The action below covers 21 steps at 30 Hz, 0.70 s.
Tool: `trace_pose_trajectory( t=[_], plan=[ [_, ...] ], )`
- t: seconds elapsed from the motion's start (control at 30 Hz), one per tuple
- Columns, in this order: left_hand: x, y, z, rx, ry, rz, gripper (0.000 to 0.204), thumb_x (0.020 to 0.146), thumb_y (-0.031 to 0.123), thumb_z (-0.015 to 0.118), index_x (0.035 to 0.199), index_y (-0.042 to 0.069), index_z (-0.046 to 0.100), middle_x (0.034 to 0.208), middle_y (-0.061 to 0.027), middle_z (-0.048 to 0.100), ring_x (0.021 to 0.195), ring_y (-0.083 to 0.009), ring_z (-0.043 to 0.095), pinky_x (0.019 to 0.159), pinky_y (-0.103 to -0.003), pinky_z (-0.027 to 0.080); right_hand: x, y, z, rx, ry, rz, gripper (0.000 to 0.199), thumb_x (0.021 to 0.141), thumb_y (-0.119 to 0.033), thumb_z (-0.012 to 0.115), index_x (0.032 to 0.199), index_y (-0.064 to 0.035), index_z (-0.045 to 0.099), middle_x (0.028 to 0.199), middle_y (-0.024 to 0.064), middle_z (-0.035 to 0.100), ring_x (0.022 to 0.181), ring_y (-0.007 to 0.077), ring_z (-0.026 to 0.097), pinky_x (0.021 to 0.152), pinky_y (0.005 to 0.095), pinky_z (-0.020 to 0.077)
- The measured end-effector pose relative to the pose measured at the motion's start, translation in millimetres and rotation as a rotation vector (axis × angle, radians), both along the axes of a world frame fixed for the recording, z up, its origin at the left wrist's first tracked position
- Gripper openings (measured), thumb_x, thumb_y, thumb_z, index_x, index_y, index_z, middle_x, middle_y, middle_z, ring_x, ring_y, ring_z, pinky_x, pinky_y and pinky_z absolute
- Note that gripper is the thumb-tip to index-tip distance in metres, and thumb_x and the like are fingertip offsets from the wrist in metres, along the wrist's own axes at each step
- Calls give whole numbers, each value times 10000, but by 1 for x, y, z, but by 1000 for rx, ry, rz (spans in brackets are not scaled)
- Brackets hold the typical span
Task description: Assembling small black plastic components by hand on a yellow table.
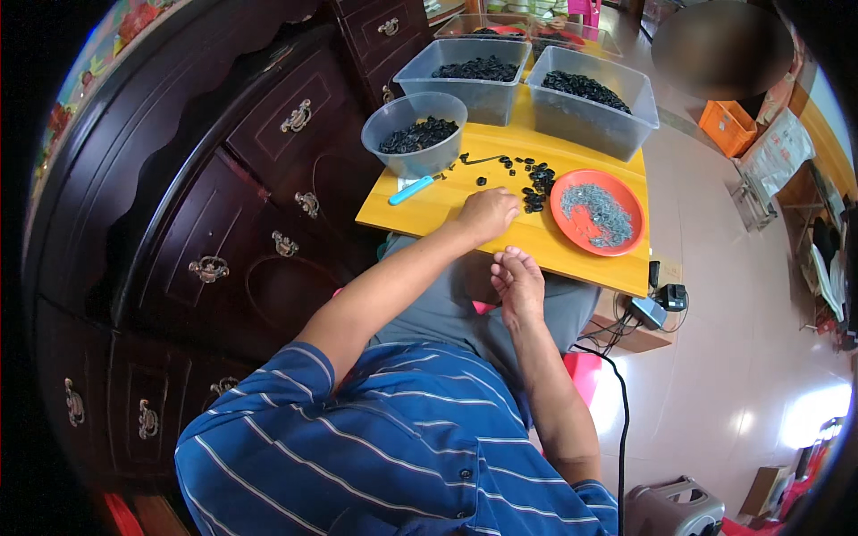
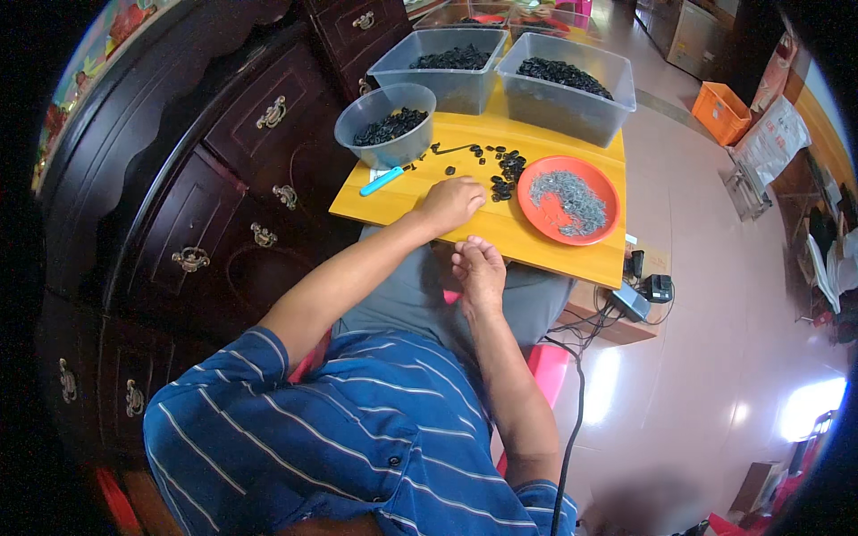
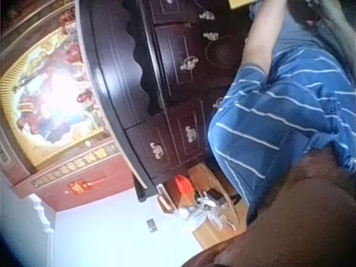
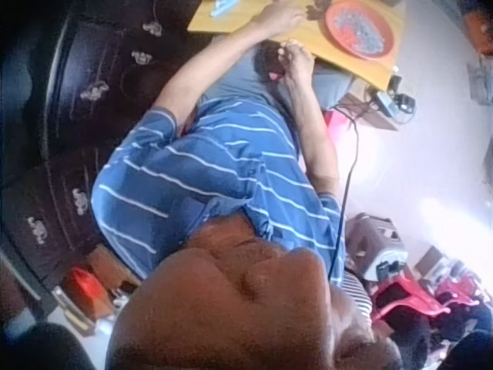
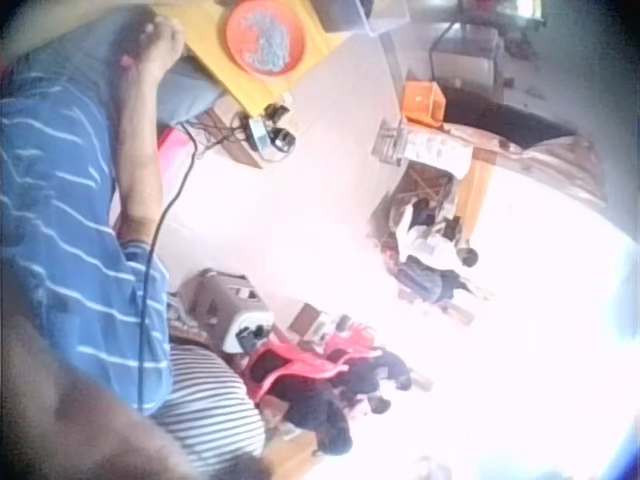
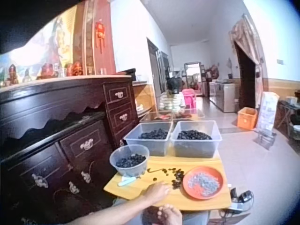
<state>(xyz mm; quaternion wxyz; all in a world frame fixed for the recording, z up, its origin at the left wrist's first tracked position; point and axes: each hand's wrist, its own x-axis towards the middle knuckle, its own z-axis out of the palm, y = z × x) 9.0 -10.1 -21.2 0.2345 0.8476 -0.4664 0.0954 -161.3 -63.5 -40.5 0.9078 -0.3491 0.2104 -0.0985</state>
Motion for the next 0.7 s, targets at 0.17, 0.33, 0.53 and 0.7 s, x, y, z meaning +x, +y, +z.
trace_pose_trajectory(
  t=[0.17,0.33,0.53,0.7],
  plan=[
    [-35,19,6,-228,601,-208,146,892,157,680,877,12,690,735,-25,667,663,-151,626,622,-329,505,-1,1,4,27,-34,-236,166,978,-202,600,1103,-100,560,908,12,644,715,86,603,619,214,482],
    [-49,28,25,-237,973,-224,142,915,151,687,879,15,678,749,17,646,650,-52,547,575,-235,455,0,5,8,-94,-64,-322,173,1012,-256,575,1034,-85,551,865,2,613,708,78,576,613,224,460],
    [-39,21,39,-77,1115,-278,141,920,174,687,900,35,684,754,15,651,624,-38,521,559,-212,437,1,-2,3,-34,-22,-270,172,1025,-256,527,1001,-87,545,846,14,613,680,88,565,607,240,465],
    [-23,-27,45,-60,559,-322,150,867,187,716,887,39,710,754,-12,685,640,-100,600,607,-274,490,2,2,2,-4,17,-237,160,1025,-250,529,990,-94,543,820,13,613,661,95,560,600,245,465]
  ],
)
